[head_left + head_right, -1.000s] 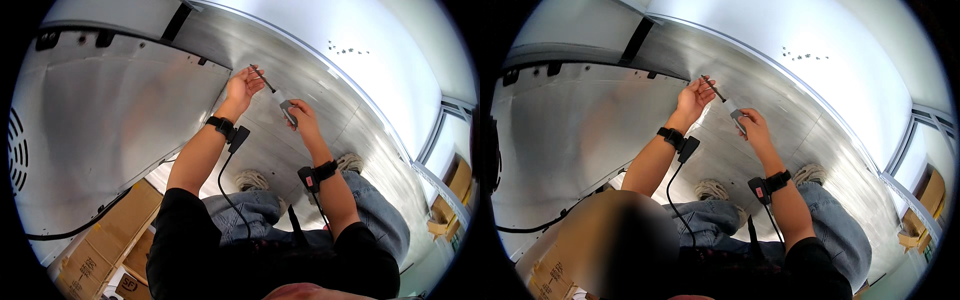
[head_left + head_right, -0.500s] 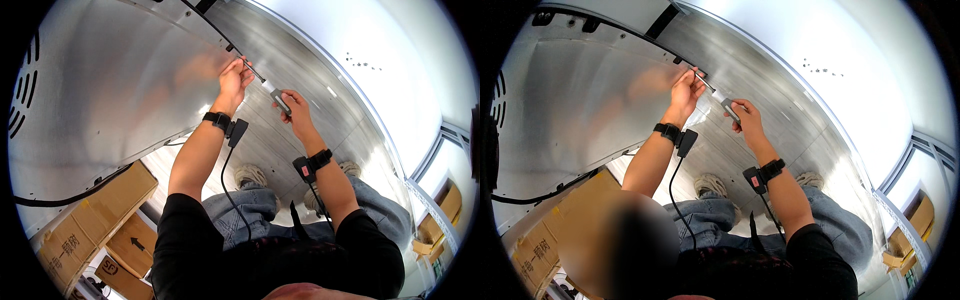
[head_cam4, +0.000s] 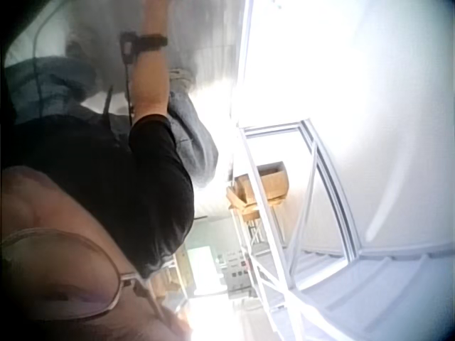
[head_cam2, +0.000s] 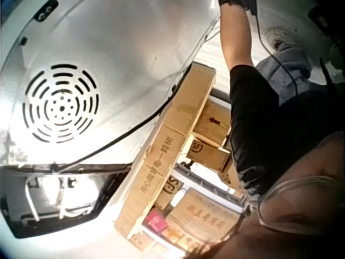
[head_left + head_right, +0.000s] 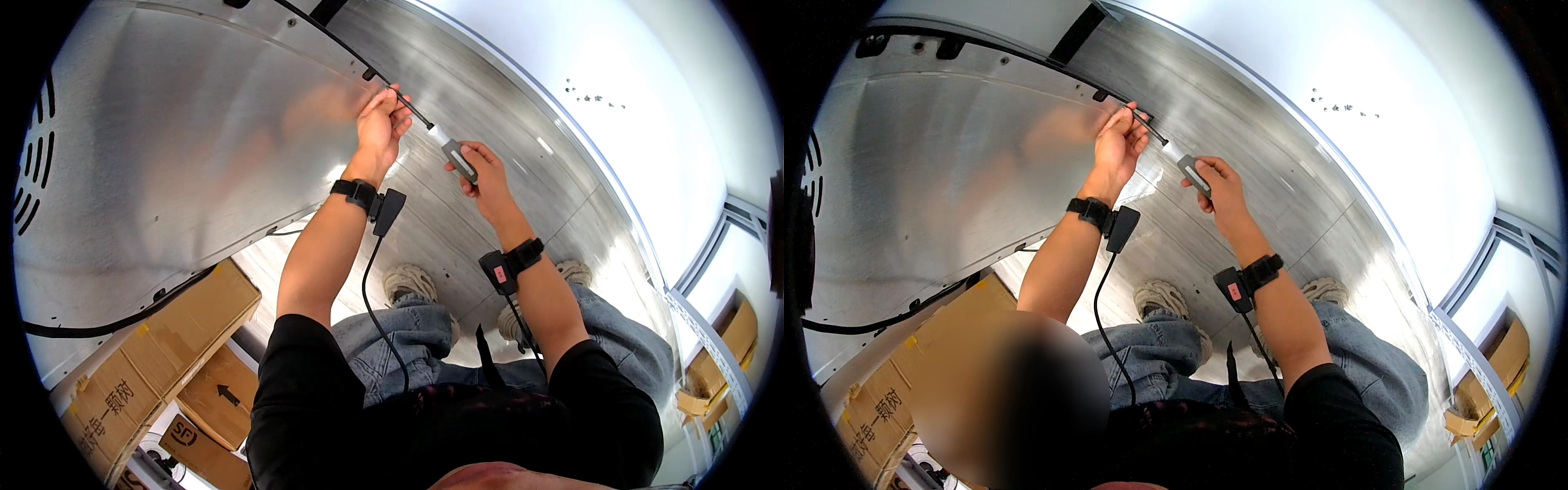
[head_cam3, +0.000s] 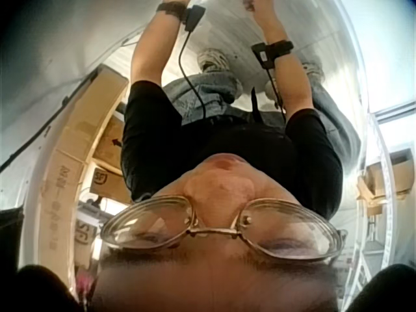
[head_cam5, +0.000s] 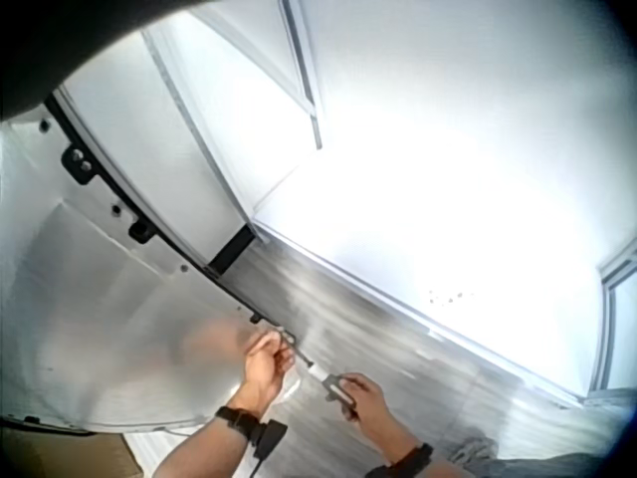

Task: The person uses a screwdriver to remove screws from the back panel of a large appliance, detaches the panel, and then wipes the exposed interior with a blue cloth.

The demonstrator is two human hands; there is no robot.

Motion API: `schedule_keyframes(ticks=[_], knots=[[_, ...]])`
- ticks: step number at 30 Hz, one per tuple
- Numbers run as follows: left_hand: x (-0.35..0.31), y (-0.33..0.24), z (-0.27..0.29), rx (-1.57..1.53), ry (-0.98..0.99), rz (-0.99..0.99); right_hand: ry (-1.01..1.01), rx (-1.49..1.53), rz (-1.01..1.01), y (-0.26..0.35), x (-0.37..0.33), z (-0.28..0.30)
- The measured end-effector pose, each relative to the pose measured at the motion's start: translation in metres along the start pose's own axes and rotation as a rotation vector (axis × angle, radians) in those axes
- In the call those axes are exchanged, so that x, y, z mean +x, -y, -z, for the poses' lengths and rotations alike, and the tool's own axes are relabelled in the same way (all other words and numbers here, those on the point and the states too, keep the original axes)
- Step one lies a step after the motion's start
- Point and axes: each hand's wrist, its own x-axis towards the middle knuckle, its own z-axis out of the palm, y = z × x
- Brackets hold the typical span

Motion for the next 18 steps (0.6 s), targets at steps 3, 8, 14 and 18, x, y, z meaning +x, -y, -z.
schedule_keyframes(ticks=[3,8,14,18], knots=[[0.0015,0.0012,0.0008,-0.012,-0.007,-0.009,0.016,-0.012,0.009,-0.0005,0.0015,0.0015],[0.0005,0.0003,0.0028,-0.004,-0.025,-0.016,0.011,-0.023,0.003,0.0021,0.0003,0.0004],[-0.0013,-0.0004,0.0011,0.015,-0.012,-0.016,0.009,0.017,0.006,-0.0012,0.0028,0.0018],[-0.0004,-0.0003,0.0016,0.006,-0.007,-0.020,0.009,0.035,0.003,0.0005,0.0025,0.0010]])
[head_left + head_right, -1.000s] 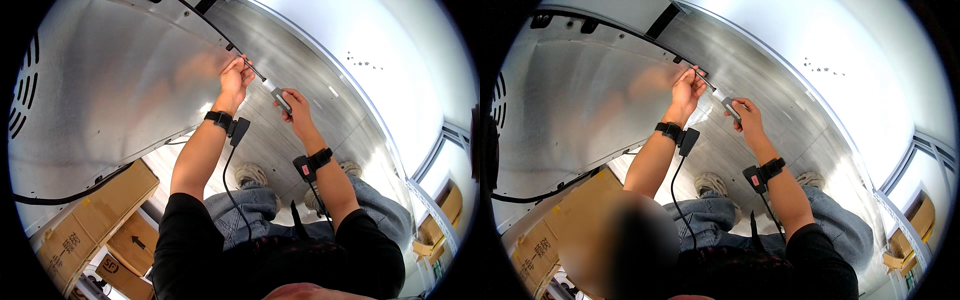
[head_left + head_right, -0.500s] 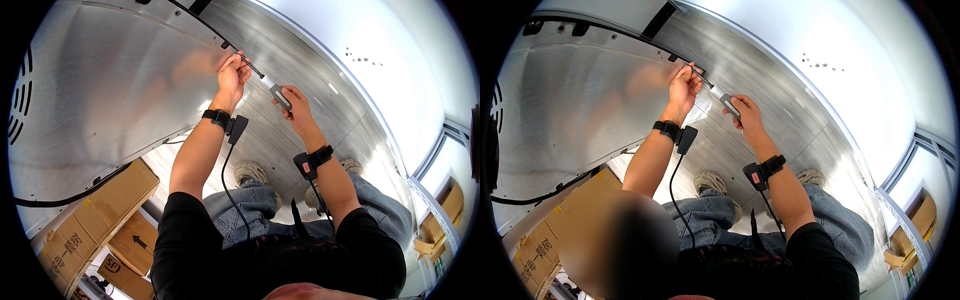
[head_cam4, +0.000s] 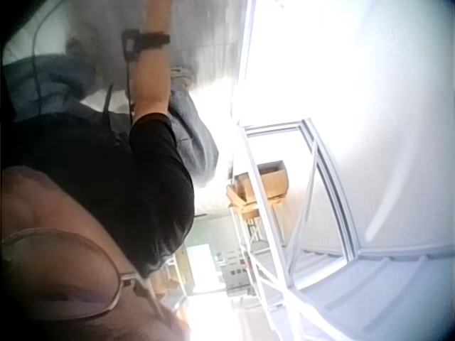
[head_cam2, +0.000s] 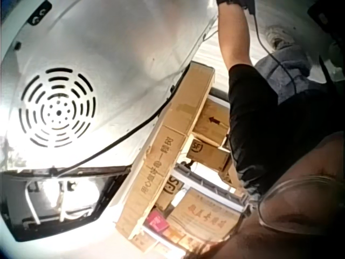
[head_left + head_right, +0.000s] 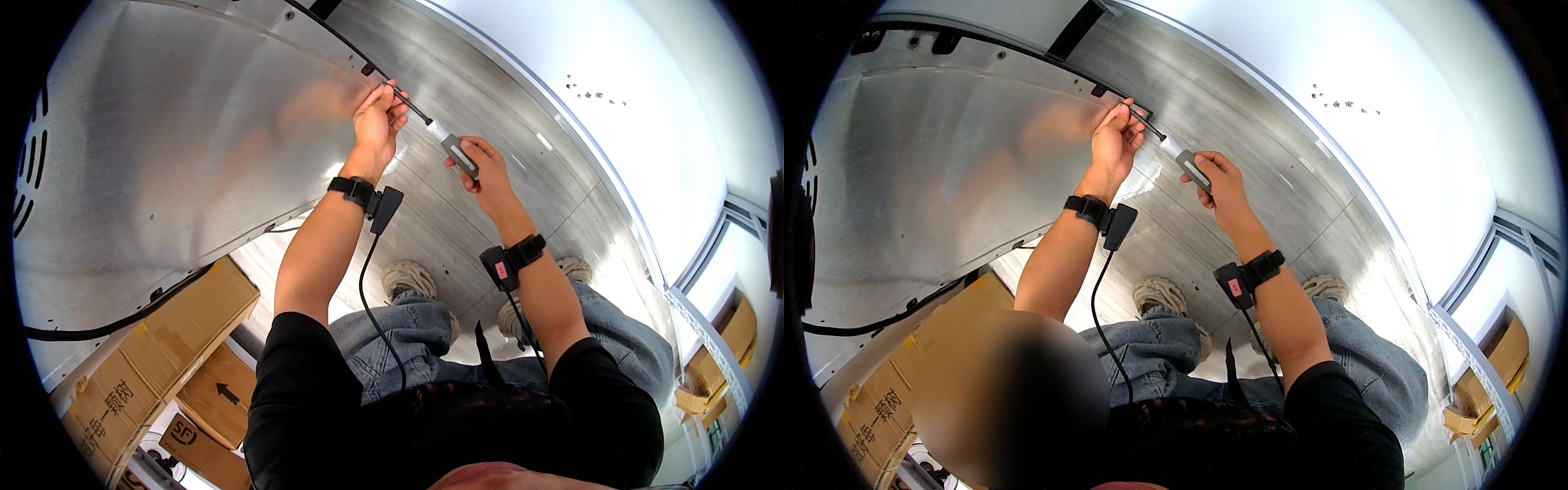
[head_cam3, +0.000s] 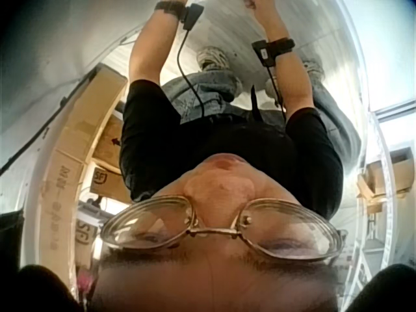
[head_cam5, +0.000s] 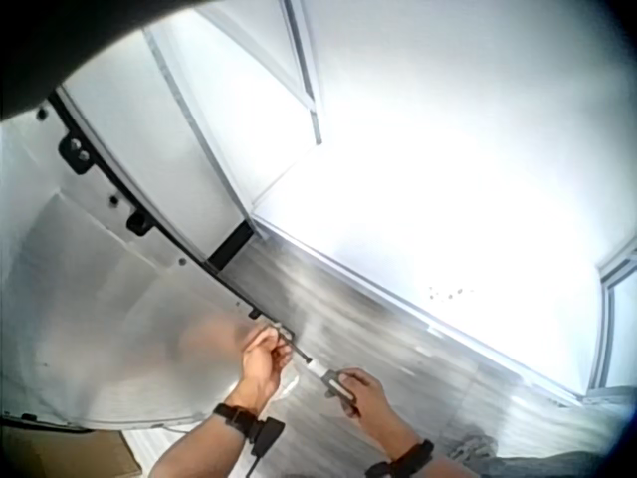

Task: The person uses a screwdriver to remove screws from the back panel of a large appliance, detaches the panel, and then wipes the exposed interior with a blue cloth.

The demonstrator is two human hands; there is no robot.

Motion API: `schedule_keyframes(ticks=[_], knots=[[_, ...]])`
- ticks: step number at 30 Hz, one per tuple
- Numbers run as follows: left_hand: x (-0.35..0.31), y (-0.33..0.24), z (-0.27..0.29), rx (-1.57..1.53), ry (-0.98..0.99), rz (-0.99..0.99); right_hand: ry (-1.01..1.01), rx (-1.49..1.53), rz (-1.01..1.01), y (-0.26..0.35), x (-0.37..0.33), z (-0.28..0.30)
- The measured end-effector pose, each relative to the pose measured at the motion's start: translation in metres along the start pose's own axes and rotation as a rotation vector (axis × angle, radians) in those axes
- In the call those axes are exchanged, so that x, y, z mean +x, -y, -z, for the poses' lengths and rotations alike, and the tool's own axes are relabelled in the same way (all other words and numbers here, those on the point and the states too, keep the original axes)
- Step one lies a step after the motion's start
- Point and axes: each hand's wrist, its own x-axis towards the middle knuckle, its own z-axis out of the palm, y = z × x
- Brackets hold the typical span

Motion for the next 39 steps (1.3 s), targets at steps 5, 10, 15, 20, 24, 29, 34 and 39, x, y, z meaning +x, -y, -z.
schedule_keyframes(ticks=[5,10,15,20,24,29,34,39], knots=[[0.001,0.001,0.000,-0.009,-0.006,-0.012,0.036,0.039,-0.016,0.001,0.001,0.001],[0.000,0.001,-0.001,-0.019,-0.012,-0.022,0.088,0.131,-0.097,0.005,0.000,0.002],[-0.003,0.000,-0.005,-0.022,-0.029,-0.027,0.123,0.169,-0.177,0.008,0.001,0.002],[-0.002,0.007,-0.005,-0.020,-0.072,-0.044,0.042,-0.058,-0.043,0.016,-0.003,-0.006],[-0.001,0.007,-0.013,0.014,-0.059,-0.062,-0.038,-0.474,0.403,-0.002,0.010,0.003],[0.007,0.004,-0.006,0.078,-0.052,-0.077,0.008,-0.266,0.115,0.006,0.002,0.001],[0.003,0.002,-0.010,0.035,-0.078,-0.081,0.163,-0.163,-0.169,0.007,0.006,0.017],[-0.001,-0.003,-0.013,0.080,-0.099,-0.049,0.023,-0.494,0.188,-0.017,0.011,0.007]])
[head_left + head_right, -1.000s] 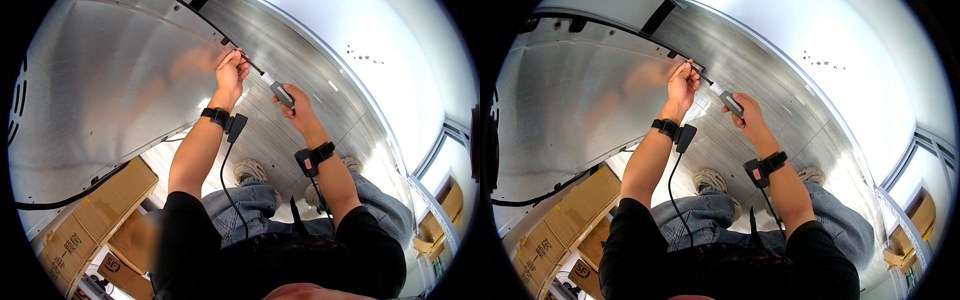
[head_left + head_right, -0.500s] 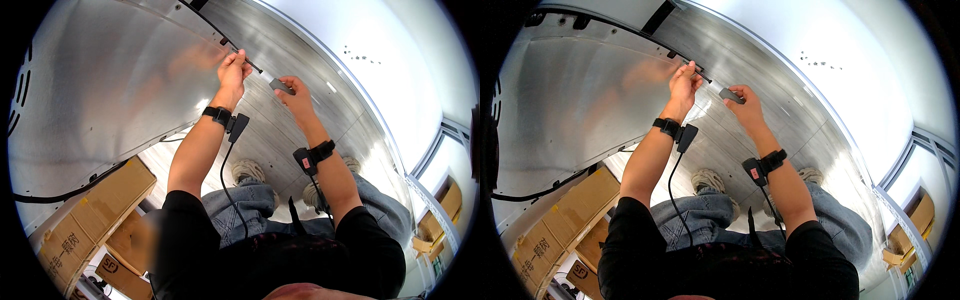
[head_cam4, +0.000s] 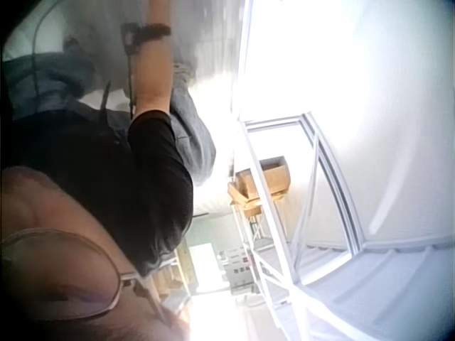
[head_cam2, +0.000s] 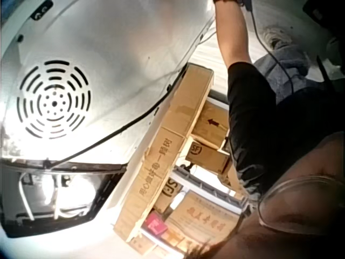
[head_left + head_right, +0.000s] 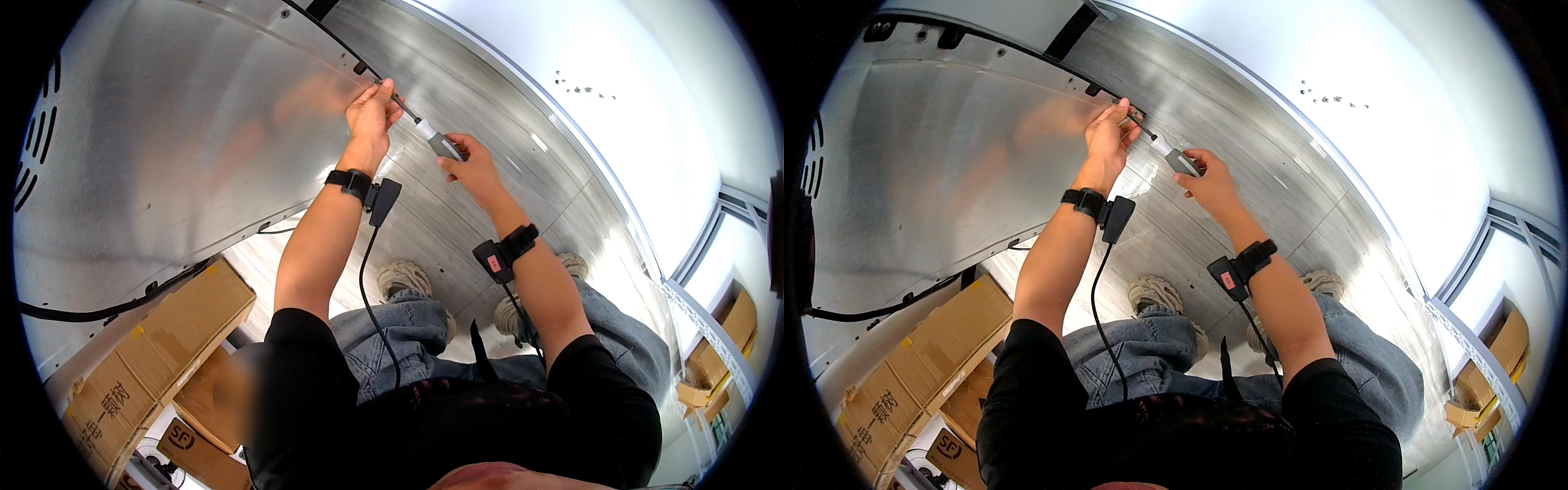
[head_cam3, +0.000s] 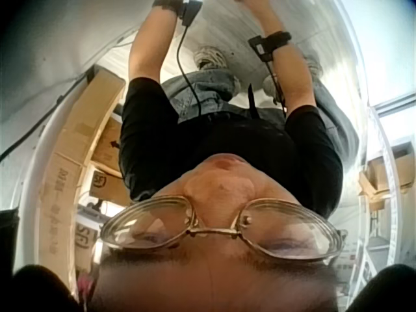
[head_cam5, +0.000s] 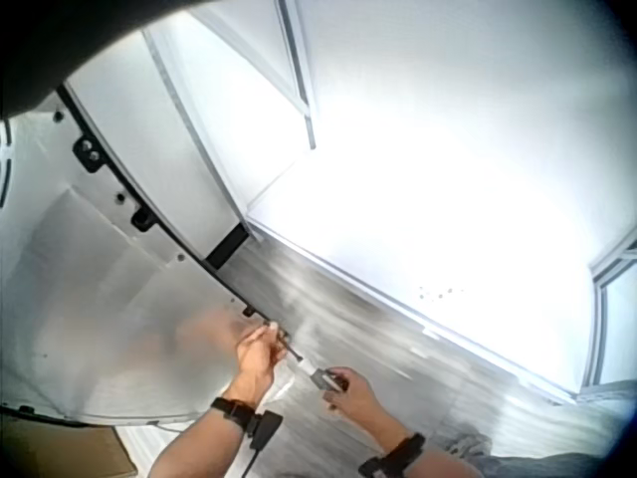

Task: The person uses a screwdriver to remove screws from the back panel of a large appliance, detaches the panel, and then wipes the exposed interior with a blue cloth.

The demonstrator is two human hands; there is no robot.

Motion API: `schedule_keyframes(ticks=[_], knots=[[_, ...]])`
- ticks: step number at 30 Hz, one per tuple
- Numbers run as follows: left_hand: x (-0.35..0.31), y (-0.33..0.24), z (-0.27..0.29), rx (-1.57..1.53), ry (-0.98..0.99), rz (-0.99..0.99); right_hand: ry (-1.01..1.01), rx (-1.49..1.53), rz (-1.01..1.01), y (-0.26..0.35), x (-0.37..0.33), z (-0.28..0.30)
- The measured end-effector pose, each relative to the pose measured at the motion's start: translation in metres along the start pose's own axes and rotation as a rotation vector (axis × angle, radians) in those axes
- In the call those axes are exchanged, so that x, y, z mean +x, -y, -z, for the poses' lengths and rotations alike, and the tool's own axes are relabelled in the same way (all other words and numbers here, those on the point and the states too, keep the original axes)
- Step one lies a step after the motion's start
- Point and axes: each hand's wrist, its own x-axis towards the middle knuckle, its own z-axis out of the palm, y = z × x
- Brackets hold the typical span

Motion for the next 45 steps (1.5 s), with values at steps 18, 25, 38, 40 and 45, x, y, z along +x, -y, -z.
schedule_keyframes(ticks=[18,25,38,40,45], knots=[[0.001,-0.003,-0.003,0.034,-0.053,0.041,-0.081,-0.186,0.163,-0.016,0.013,0.000],[0.004,0.001,-0.003,-0.044,-0.067,0.017,0.151,0.399,-0.340,0.030,-0.003,0.013],[0.004,0.000,0.000,-0.020,-0.049,0.033,0.113,0.214,-0.202,0.016,0.000,0.008],[0.005,0.001,-0.001,-0.049,-0.042,0.023,0.159,0.287,-0.304,0.023,-0.002,0.011],[0.009,0.005,0.002,-0.158,0.024,0.012,0.068,0.134,-0.125,0.007,0.001,0.008]])
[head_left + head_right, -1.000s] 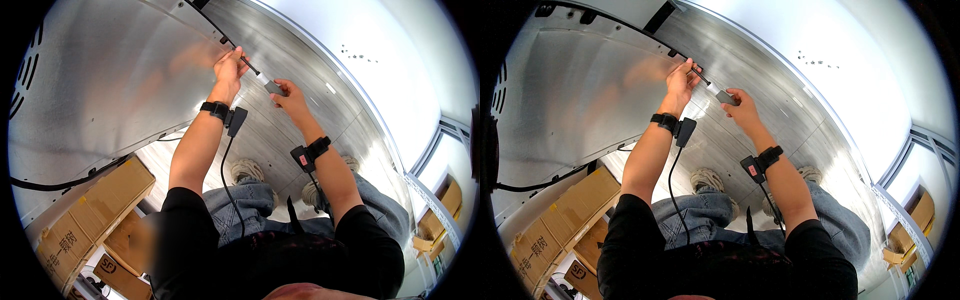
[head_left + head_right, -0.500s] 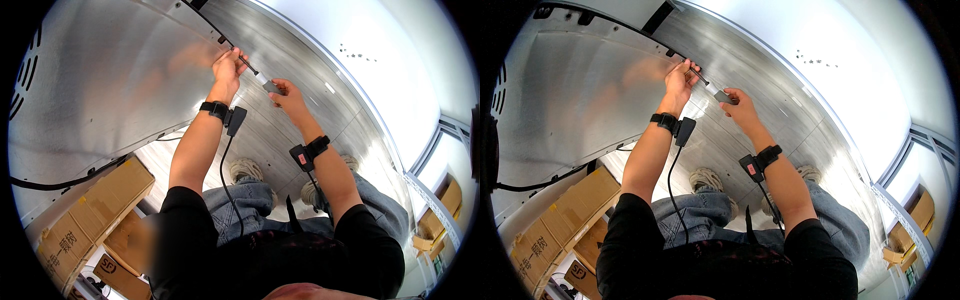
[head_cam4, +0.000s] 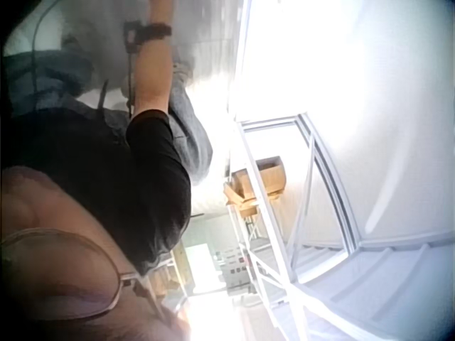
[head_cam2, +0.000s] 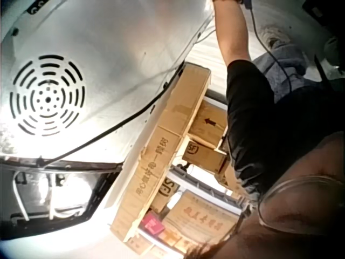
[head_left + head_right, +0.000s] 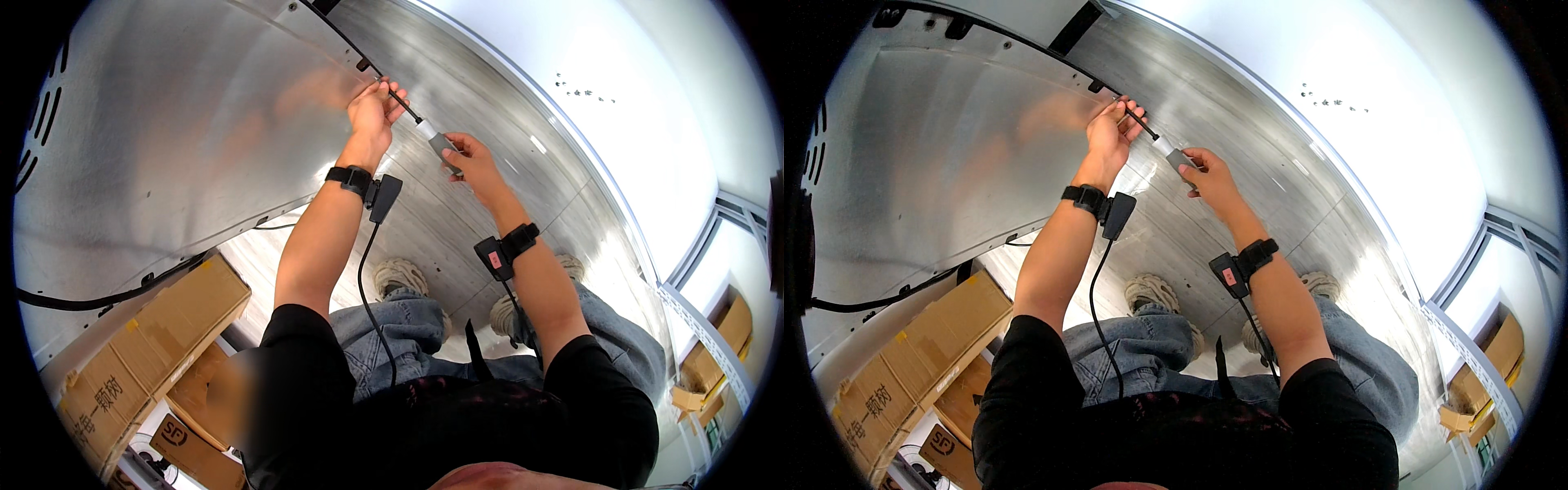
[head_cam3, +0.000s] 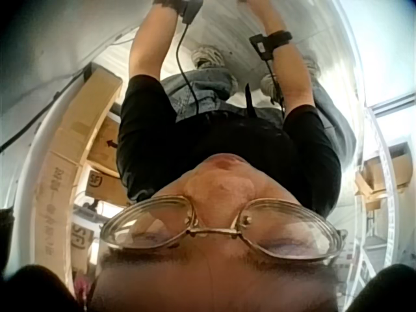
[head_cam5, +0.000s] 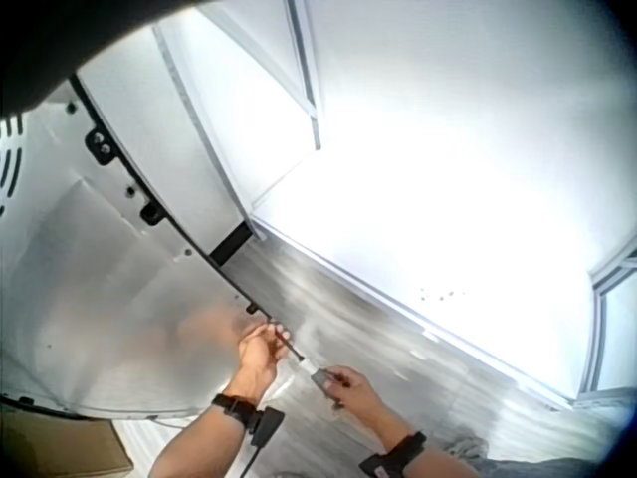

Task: The person uses a screwdriver to remove screws from the back panel of a large appliance, detaches the panel, and then wipes the exposed interior with a blue cloth.

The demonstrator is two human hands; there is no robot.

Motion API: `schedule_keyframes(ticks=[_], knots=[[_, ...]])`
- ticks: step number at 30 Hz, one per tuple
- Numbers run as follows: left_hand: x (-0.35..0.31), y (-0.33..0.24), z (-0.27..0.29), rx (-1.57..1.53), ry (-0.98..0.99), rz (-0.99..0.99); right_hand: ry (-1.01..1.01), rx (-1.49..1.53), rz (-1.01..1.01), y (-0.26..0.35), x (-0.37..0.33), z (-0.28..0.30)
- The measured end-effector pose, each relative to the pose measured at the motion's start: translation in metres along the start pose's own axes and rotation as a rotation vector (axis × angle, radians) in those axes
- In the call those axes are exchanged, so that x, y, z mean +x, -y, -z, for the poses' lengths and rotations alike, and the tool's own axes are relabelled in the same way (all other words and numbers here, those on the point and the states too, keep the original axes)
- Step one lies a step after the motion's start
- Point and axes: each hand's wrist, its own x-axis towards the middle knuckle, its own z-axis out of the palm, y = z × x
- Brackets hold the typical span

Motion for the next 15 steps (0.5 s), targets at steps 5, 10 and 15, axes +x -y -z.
schedule_keyframes(ticks=[5,10,15], knots=[[0.000,-0.001,0.006,-0.012,0.069,0.004,-0.074,-0.017,0.068,-0.007,0.002,-0.002],[-0.002,-0.004,0.005,0.000,0.087,0.012,-0.111,-0.016,0.124,-0.013,0.004,-0.002],[-0.009,-0.007,0.003,0.042,0.106,0.032,-0.138,-0.038,0.138,-0.015,0.003,-0.001]])
